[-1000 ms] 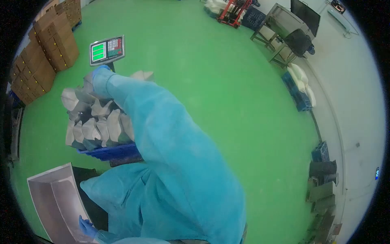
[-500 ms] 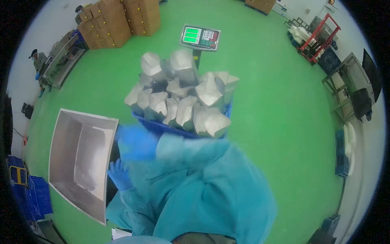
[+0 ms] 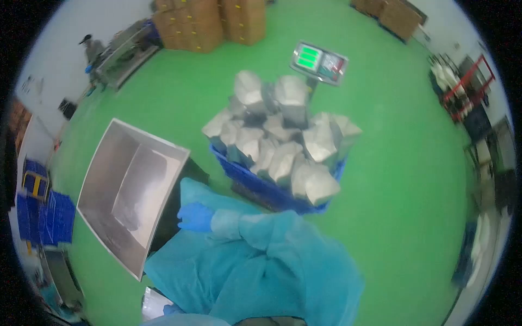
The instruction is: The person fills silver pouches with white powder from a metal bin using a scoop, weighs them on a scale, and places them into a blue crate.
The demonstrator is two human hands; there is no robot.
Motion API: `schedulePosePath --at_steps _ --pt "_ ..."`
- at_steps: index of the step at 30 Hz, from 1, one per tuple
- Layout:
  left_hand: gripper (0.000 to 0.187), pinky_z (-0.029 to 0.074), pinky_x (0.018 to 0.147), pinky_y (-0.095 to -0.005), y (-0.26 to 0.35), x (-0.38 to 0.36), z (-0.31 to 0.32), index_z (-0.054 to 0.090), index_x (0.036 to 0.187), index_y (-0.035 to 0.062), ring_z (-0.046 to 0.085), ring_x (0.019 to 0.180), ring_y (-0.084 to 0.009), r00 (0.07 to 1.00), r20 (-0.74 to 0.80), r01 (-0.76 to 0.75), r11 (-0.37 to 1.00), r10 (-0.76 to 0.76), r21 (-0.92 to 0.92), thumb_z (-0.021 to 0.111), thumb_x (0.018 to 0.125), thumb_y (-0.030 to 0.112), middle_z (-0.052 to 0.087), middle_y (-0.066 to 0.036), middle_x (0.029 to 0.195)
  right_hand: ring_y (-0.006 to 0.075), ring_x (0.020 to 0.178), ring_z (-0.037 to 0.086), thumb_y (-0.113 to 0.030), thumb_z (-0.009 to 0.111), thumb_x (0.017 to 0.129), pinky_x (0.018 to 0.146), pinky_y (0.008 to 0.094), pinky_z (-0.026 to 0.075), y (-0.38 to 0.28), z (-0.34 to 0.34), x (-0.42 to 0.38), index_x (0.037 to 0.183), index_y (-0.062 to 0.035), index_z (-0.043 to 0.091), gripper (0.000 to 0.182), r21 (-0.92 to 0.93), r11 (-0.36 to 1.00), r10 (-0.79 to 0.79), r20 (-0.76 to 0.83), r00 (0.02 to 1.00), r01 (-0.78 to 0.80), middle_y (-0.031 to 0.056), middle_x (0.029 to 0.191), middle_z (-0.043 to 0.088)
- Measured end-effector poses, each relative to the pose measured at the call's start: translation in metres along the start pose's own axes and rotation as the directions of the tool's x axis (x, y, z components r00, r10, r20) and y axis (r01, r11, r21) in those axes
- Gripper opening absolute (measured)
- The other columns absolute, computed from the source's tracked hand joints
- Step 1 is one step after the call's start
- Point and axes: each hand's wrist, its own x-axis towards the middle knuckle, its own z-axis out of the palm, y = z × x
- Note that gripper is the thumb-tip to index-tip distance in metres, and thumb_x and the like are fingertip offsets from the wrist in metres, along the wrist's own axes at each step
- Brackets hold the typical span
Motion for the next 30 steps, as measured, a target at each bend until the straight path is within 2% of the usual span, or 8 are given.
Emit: schedulePosePath --at_steps 7,13,18,20,23,25,27,30 --pt "0.028 0.050 0.061 -0.0298 -0.036 0.018 0.065 0.059 0.094 -0.0069 0.061 0.069 -0.0159 0.947 0.319 0.061 0.997 -0.040 -0.056 0.061 0.084 0.019 0.066 -0.012 0.079 0.0338 0.106 0.053 -0.043 0.049 0.087 0.095 0.0428 0.039 0.013 0.003 -0.006 0.107 -0.0047 0.061 0.045 -0.028 0.999 -0.043 0.126 0.991 0.047 0.0154 0.111 0.059" --pt "0.021 0.050 0.062 -0.0307 -0.026 -0.005 0.050 0.060 0.090 -0.0055 0.060 0.071 -0.0165 0.986 0.103 0.159 0.926 -0.131 -0.342 0.056 0.085 0.015 0.064 -0.010 0.080 0.0346 0.111 0.050 -0.044 0.050 0.088 0.098 0.0428 0.037 0.027 0.007 -0.009 0.114 -0.0066 0.057 0.046 -0.056 0.998 -0.015 0.217 0.976 0.027 0.0159 0.120 0.054" --pt "0.017 0.049 0.063 -0.0314 0.066 -0.039 -0.038 0.060 0.086 -0.0044 0.059 0.073 -0.0170 0.980 -0.153 -0.175 0.187 0.127 -0.967 0.052 0.086 0.011 0.062 -0.008 0.080 0.0352 0.110 0.050 -0.043 0.050 0.088 0.094 0.0430 0.040 -0.029 -0.005 -0.001 0.117 -0.0082 0.055 0.045 -0.058 0.997 -0.050 0.066 0.997 0.054 0.0154 0.123 0.052" --pt "0.016 0.046 0.055 -0.0310 0.194 -0.120 -0.116 0.059 0.078 -0.0012 0.057 0.063 -0.0159 0.946 0.096 -0.106 0.577 0.310 -0.810 0.056 0.084 0.013 0.058 -0.005 0.066 0.0352 0.104 0.054 -0.042 0.051 0.088 0.089 0.0421 0.043 -0.085 0.013 0.008 0.111 -0.0061 0.059 0.043 0.294 0.956 0.006 0.047 0.999 -0.020 0.0171 0.115 0.057" --pt "0.009 0.043 0.052 -0.0334 0.259 -0.117 -0.073 0.055 0.070 0.0025 0.052 0.054 -0.0187 0.691 -0.548 -0.635 0.758 0.471 -0.150 0.058 0.076 0.008 0.052 -0.010 0.057 0.0347 0.090 0.060 -0.037 0.054 0.084 0.081 0.0407 0.046 -0.119 0.039 0.034 0.096 -0.0043 0.064 0.037 0.386 0.919 -0.041 0.289 0.957 -0.077 0.0199 0.096 0.063" --pt "0.011 0.040 0.052 -0.0348 0.236 -0.063 -0.076 0.049 0.066 0.0004 0.045 0.053 -0.0192 0.814 -0.547 -0.577 0.395 0.198 -0.715 0.058 0.072 0.006 0.049 -0.011 0.055 0.0324 0.077 0.061 -0.025 0.055 0.080 0.070 0.0413 0.047 -0.106 0.020 0.045 0.082 -0.0064 0.065 0.021 0.269 0.957 0.110 0.000 0.994 -0.106 0.0208 0.080 0.062" --pt "0.015 0.039 0.053 -0.0368 0.250 -0.073 -0.112 0.044 0.067 0.0006 0.041 0.054 -0.0190 0.873 -0.438 -0.468 0.621 0.214 -0.629 0.058 0.068 0.006 0.046 -0.013 0.057 0.0321 0.073 0.060 -0.022 0.058 0.077 0.065 0.0415 0.046 -0.110 -0.015 0.045 0.075 -0.0068 0.062 0.016 -0.024 0.990 0.143 0.127 0.982 -0.141 0.0183 0.076 0.060" --pt "0.019 0.039 0.053 -0.0396 0.276 -0.083 -0.104 0.045 0.071 0.0022 0.049 0.057 -0.0233 0.799 -0.507 -0.536 0.763 0.322 -0.360 0.062 0.069 0.010 0.053 -0.017 0.063 0.0313 0.070 0.057 -0.022 0.061 0.072 0.063 0.0405 0.045 -0.107 -0.008 0.045 0.078 -0.0066 0.060 0.016 -0.365 0.789 -0.598 -0.271 0.754 0.494 0.0155 0.074 0.058"
